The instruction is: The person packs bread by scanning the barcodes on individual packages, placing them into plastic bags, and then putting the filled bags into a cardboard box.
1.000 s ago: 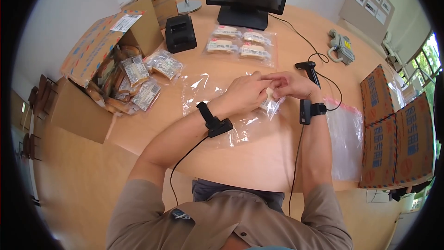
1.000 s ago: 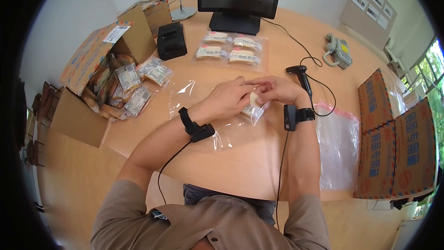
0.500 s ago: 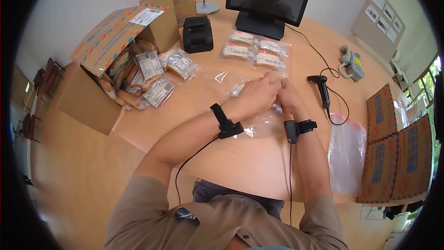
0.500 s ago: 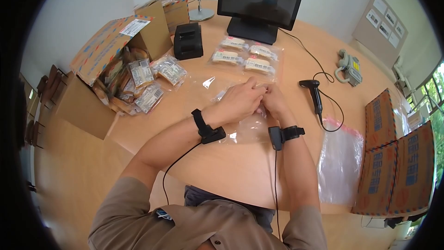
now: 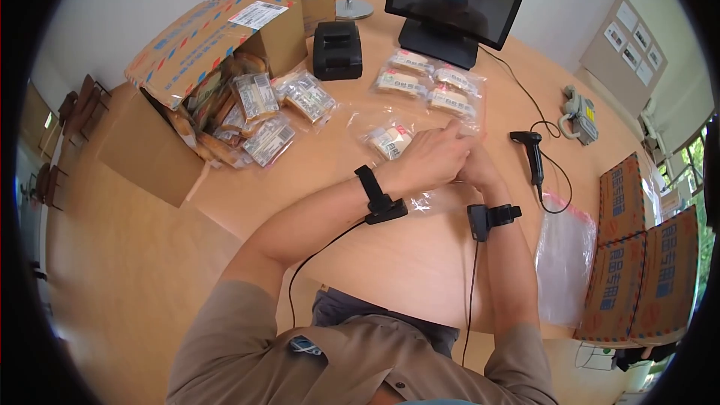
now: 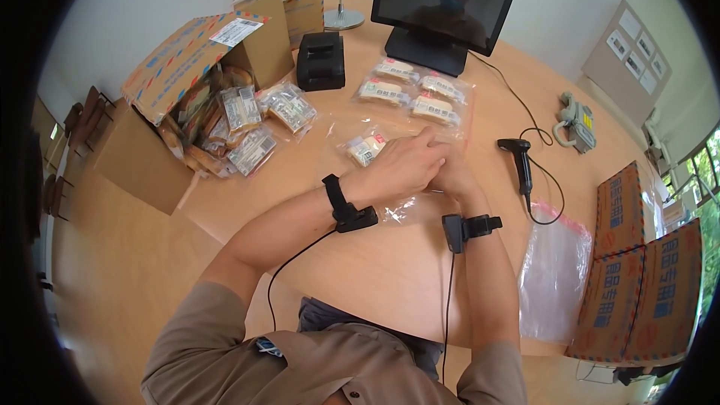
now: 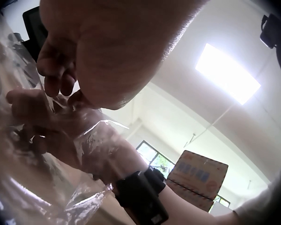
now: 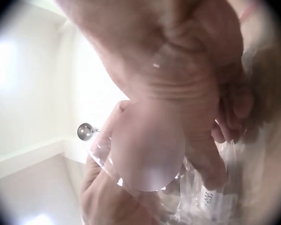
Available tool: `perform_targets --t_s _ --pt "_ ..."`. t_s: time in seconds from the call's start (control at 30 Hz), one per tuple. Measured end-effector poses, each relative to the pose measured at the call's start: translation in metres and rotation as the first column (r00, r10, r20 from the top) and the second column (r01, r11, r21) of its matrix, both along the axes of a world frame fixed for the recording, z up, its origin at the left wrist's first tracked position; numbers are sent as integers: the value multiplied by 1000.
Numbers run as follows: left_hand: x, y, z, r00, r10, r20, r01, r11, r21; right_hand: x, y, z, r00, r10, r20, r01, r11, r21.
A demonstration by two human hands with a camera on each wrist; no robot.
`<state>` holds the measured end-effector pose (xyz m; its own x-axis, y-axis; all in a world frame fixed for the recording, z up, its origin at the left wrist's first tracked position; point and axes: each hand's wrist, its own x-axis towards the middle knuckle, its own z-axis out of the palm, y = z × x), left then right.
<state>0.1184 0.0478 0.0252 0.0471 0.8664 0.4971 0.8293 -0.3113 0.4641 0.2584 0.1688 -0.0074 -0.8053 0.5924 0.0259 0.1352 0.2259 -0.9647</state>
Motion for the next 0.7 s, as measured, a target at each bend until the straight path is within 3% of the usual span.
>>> perform_targets --t_s 0.03,0.17,0.23,0.27,0.33,0.47,0.5,0.53,0.63,0.67,0.7 --pt "-1 2 -2 1000 -12 -22 12 1000 2 -1 -1 1 996 87 12 -87 986 144" --pt "-3 4 -4 998 -24 -57 26 999 47 -1 -6 5 991 16 133 -37 987 158" --pt "-2 2 0 999 -10 -47 14 997 73 0 -4 -6 994 105 37 -110 875 472" --pt "-1 1 2 999 -1 -39 4 995 98 0 -3 -12 993 108 37 -113 874 473" --pt "-1 1 4 999 10 -48 -5 996 94 -2 -2 -23 995 102 19 -85 702 707" --pt "-2 0 4 999 -18 -42 21 998 63 -3 8 -31 998 59 27 -63 750 659" --pt "-2 1 3 999 -17 -40 20 998 62 -6 11 -32 998 -47 39 26 903 428" --pt "-2 2 1 999 -16 -45 19 998 63 -9 13 -36 986 -147 80 132 977 167" --pt "0 0 1 998 -7 -56 10 999 53 -11 36 -92 967 -254 21 249 959 134" --pt "0 -1 2 998 4 -67 -1 999 45 -9 18 -72 967 -255 23 250 959 136" --pt "1 -1 4 998 4 -65 -1 999 47 -4 -3 -51 975 -222 -20 212 897 389"
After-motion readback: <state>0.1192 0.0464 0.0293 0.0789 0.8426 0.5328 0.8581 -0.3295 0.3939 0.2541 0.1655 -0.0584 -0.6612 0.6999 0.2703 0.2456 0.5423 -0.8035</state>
